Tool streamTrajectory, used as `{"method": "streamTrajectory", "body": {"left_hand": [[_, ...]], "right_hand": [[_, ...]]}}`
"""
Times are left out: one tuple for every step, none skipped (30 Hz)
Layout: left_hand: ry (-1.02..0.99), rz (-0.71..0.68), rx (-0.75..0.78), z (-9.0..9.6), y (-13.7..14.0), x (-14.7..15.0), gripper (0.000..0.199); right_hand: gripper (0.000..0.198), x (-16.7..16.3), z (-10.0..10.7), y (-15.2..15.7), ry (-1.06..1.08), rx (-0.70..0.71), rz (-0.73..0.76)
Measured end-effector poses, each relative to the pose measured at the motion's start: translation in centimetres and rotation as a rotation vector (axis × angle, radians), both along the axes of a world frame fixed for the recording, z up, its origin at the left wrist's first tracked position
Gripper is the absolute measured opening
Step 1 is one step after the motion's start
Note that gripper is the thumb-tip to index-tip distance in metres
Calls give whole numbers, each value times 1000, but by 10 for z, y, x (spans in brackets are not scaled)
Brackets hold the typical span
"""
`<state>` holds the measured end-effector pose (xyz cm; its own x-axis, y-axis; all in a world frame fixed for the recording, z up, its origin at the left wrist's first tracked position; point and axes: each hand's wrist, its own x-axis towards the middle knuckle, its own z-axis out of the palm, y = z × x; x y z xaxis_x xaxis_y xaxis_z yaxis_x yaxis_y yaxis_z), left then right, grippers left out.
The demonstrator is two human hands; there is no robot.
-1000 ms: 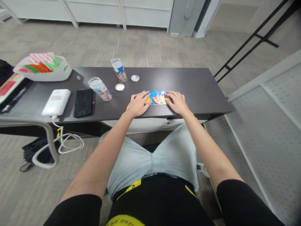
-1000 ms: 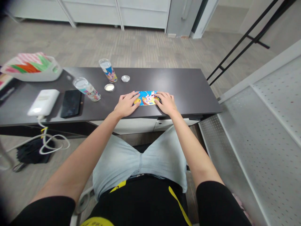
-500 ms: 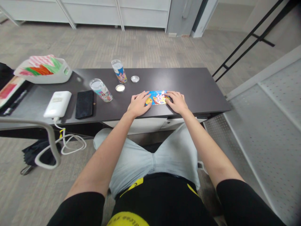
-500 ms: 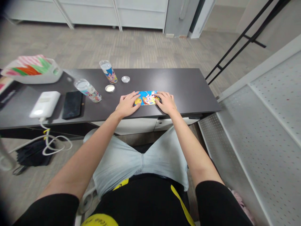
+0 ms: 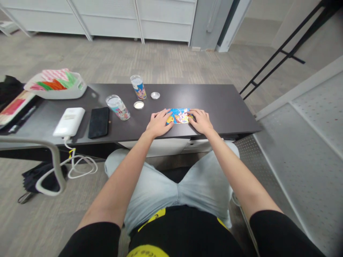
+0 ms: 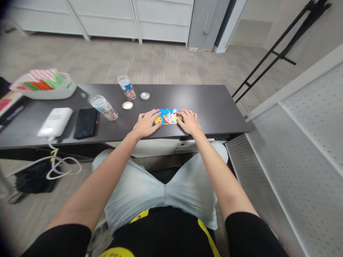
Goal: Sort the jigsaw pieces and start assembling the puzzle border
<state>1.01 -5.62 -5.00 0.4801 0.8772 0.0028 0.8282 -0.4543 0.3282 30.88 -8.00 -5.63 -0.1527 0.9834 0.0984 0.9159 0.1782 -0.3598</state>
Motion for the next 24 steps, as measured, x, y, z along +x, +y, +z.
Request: {"method": "streamTrajectory", "body": {"left_hand": [[8,5,0,1,-1,0,78],[17,12,0,2,-1,1,78],[25,19,0,3,-2,1,78],[32,26,-1,4,-2,1,77],[38,30,-2,5,-2,2,76],[43,36,-4,6,-1,2,75],[46,44,-4,7,0,2,75],[47,55,-3,8,2,3,76],[48,67,-2,9,6,3,77],[49,79,0,9,9,4,78],[50,86,1,10,14,4,79],[50,88,1,9,18,4,79],[50,85,1,9,24,4,79],[48,80,2,8,29,4,79],[44,77,4,8,35,4,78],[38,76,7,7,40,4,77],[32,76,11,5,47,4,77],[25,76,16,4,53,4,77],[16,78,22,2,60,4,77],[6,80,29,1,67,4,77],[-3,84,37,-1,74,5,77],[-14,88,45,-3,82,5,76],[-24,91,54,-5,90,7,76],[-34,92,63,-6,98,8,75]], "right_hand": [[52,0,-1,0,3,1,1],[52,0,-1,1,7,2,1],[52,0,-1,2,12,2,1],[52,0,-2,3,16,2,1],[52,0,-2,4,21,1,0],[52,0,-2,5,25,0,-2],[53,1,-2,7,29,-1,-5],[53,1,-2,9,33,-2,-8],[54,2,-3,12,37,-2,-10],[55,2,-3,14,41,-2,-12],[56,3,-3,18,44,-2,-13],[56,5,-3,21,46,-2,-11],[56,6,-4,26,48,-2,-9],[56,8,-4,30,49,-2,-6],[55,10,-5,36,50,-3,-2],[55,12,-5,42,50,-3,-1],[55,15,-6,49,51,-3,-2],[55,18,-6,57,51,-1,-6],[56,20,-7,64,51,1,-14],[57,23,-8,73,51,5,-24],[58,26,-9,81,51,9,-34],[58,29,-10,90,52,13,-41],[57,32,-11,98,54,17,-42],[55,34,-12,107,57,22,-38]]}}
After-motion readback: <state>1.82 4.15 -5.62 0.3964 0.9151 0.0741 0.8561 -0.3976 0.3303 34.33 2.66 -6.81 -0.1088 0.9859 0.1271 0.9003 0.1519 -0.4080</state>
